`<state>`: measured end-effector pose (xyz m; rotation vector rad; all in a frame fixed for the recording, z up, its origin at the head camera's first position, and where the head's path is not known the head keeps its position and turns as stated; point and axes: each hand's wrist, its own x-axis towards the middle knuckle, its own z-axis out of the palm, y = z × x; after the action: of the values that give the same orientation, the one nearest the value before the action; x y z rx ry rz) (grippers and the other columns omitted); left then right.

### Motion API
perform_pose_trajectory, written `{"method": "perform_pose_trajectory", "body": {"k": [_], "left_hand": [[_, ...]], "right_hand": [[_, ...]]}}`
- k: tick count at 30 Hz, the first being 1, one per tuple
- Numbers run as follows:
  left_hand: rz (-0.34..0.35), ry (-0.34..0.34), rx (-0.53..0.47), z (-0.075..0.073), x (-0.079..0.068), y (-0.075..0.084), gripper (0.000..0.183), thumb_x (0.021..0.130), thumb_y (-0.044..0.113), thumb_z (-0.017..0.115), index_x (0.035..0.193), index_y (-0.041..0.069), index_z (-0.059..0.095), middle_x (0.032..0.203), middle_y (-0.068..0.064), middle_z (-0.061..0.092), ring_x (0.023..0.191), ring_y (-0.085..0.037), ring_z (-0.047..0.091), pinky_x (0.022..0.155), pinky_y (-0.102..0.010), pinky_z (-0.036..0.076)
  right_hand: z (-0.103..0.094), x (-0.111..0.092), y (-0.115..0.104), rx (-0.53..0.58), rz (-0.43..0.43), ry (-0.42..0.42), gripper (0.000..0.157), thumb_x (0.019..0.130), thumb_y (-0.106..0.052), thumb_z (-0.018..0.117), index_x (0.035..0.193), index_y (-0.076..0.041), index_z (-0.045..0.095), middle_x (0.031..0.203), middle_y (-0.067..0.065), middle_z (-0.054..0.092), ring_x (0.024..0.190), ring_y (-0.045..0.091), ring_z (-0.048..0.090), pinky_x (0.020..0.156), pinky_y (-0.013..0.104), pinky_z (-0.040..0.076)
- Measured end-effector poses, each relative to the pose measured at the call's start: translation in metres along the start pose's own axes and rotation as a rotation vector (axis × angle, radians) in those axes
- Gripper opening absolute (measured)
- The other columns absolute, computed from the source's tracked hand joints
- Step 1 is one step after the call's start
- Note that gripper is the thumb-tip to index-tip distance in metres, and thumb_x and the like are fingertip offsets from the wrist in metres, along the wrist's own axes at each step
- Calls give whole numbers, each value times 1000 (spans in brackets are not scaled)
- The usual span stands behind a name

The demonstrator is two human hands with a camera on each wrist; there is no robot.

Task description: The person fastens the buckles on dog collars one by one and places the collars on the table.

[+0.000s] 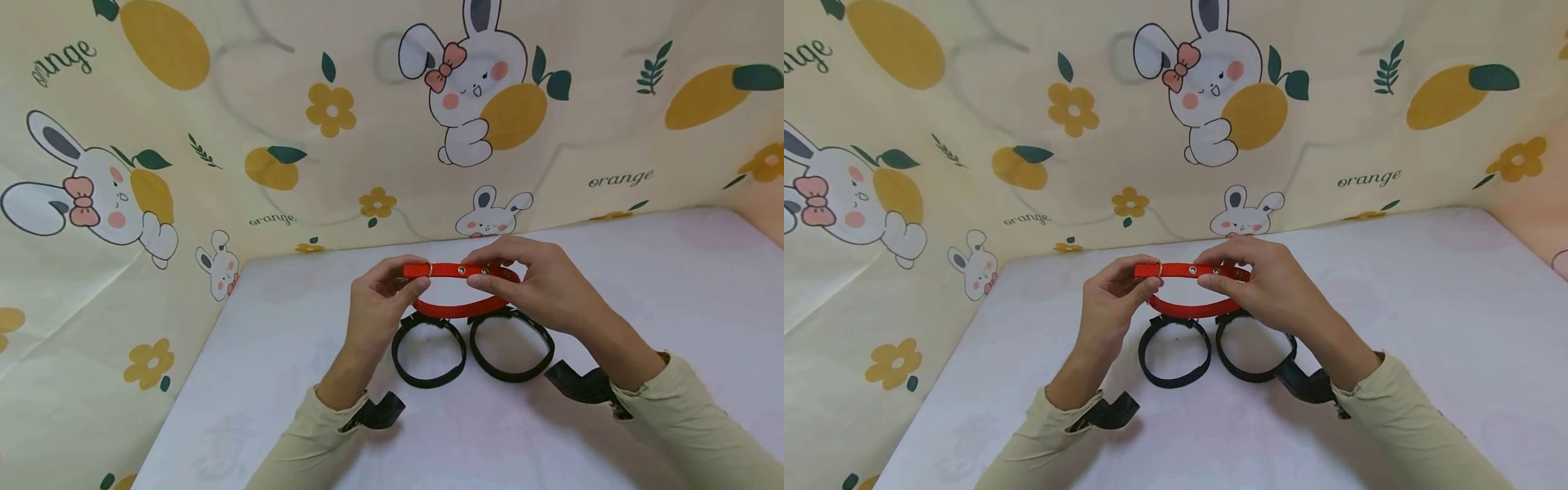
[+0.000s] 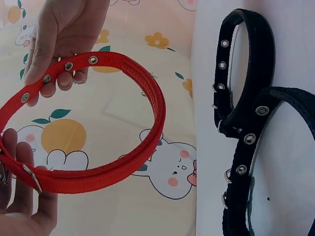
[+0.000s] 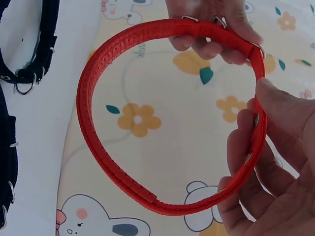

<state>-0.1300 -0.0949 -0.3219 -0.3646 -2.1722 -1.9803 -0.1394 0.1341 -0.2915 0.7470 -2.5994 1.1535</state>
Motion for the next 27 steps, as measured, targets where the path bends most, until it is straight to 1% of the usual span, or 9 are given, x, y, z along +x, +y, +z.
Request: {"method": "perform_pose_trajectory", "body": {"k": [6,11,15,19,23,25,27], "left_hand": [[-5,-8,-7,0,0,-1,29,89,6,72,119,4,69,114,-14,70,93,-19,64,79,-25,56],[11,-31,8,1,0,-1,30,89,4,72,119,2,68,115,-16,69,99,-21,64,84,-29,56],[29,-44,19,1,0,-2,30,88,4,73,118,4,69,115,-15,70,102,-22,65,86,-29,56],[40,-55,28,1,1,-4,29,87,5,74,116,5,71,113,-14,70,99,-21,66,83,-28,56],[48,-72,48,0,1,-5,30,86,4,75,115,5,72,110,-14,70,97,-22,68,84,-31,57],[49,-75,63,0,1,-5,30,86,4,76,115,6,72,108,-13,71,97,-22,68,86,-34,58],[48,-75,81,-1,1,-5,30,85,5,76,115,8,73,108,-12,71,99,-20,67,88,-36,57]], "right_hand": [[0,0,0,-4,-12,-2,25,86,-25,79,111,-26,75,100,-9,73,89,11,56,73,29,45],[0,0,-1,-17,-3,-10,26,86,-25,79,112,-25,75,101,-7,73,90,13,57,72,30,47],[0,0,-1,-24,-2,-16,27,86,-24,79,112,-24,75,100,-6,74,91,14,58,74,30,49],[0,-1,-1,-26,-7,-17,27,86,-24,79,112,-23,75,100,-6,74,96,16,59,77,32,49],[0,-1,-1,-37,-16,-14,27,85,-23,80,112,-24,75,97,-6,74,91,16,57,71,28,47],[1,0,-1,-43,-22,-13,28,85,-21,80,112,-24,75,96,-7,73,86,15,54,67,27,46],[1,0,-1,-43,-21,-16,28,85,-21,80,112,-24,75,97,-7,73,86,15,55,67,25,47]]}}
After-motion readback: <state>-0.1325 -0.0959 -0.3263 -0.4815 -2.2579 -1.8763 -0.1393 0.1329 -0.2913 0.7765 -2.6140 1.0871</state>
